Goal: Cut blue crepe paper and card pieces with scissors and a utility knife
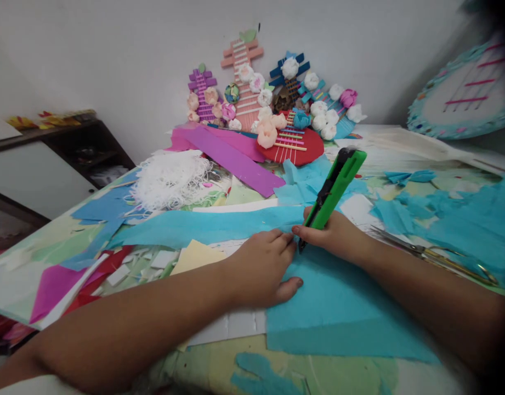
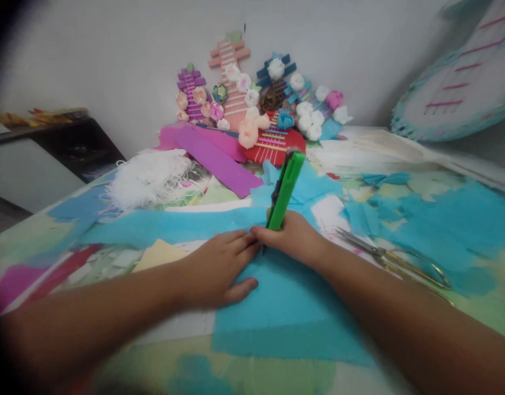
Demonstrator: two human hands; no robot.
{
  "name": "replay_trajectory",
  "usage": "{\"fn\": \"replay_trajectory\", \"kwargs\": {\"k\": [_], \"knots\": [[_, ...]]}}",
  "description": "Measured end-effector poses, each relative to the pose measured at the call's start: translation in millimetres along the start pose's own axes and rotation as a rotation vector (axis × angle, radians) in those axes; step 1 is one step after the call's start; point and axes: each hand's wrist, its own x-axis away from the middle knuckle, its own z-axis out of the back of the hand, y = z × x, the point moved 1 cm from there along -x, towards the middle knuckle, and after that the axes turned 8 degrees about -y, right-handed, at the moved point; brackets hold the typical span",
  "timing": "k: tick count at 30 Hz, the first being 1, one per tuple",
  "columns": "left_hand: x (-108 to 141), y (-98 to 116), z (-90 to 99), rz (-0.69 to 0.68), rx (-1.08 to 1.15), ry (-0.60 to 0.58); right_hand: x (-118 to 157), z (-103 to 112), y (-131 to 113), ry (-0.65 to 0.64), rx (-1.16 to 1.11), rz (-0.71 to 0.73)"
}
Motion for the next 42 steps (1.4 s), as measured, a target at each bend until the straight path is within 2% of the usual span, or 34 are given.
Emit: {"fn": "replay_trajectory", "kwargs": {"k": [7,13,18,22,29,37,42], "knots": [[-0.6,0.0,0.7,-0.001,-0.004,-0.016,-1.3,-0.5,-1.0,-0.009,0.039,-0.041],[-0.7,0.8,0.7,-0.013,-0.018,-0.012,1.9,-4.0,-1.9,0.035,0.063,0.005],[-0.2,0.4,0.4,-0.008,-0.026,-0.020,7.7,-3.1,1.1,0.045,-0.059,0.136],[-1.1,0.0,-0.4,0.001,-0.041,-0.018,8.1,2.3,4.8,0.134,-0.129,0.116],[0.0,-0.1,0.0,-0.005,-0.044,-0.019,5.9,0.8,7.2,0.011,-0.121,0.112],[0.3,-0.5,-2.9,-0.006,-0.020,0.005,7.2,-1.8,-0.6,0.006,-0.025,0.054],[1.0,0.9,-2.0,-0.009,0.005,-0.019,8.5,-2.8,-5.4,-0.012,-0.009,0.032]]}}
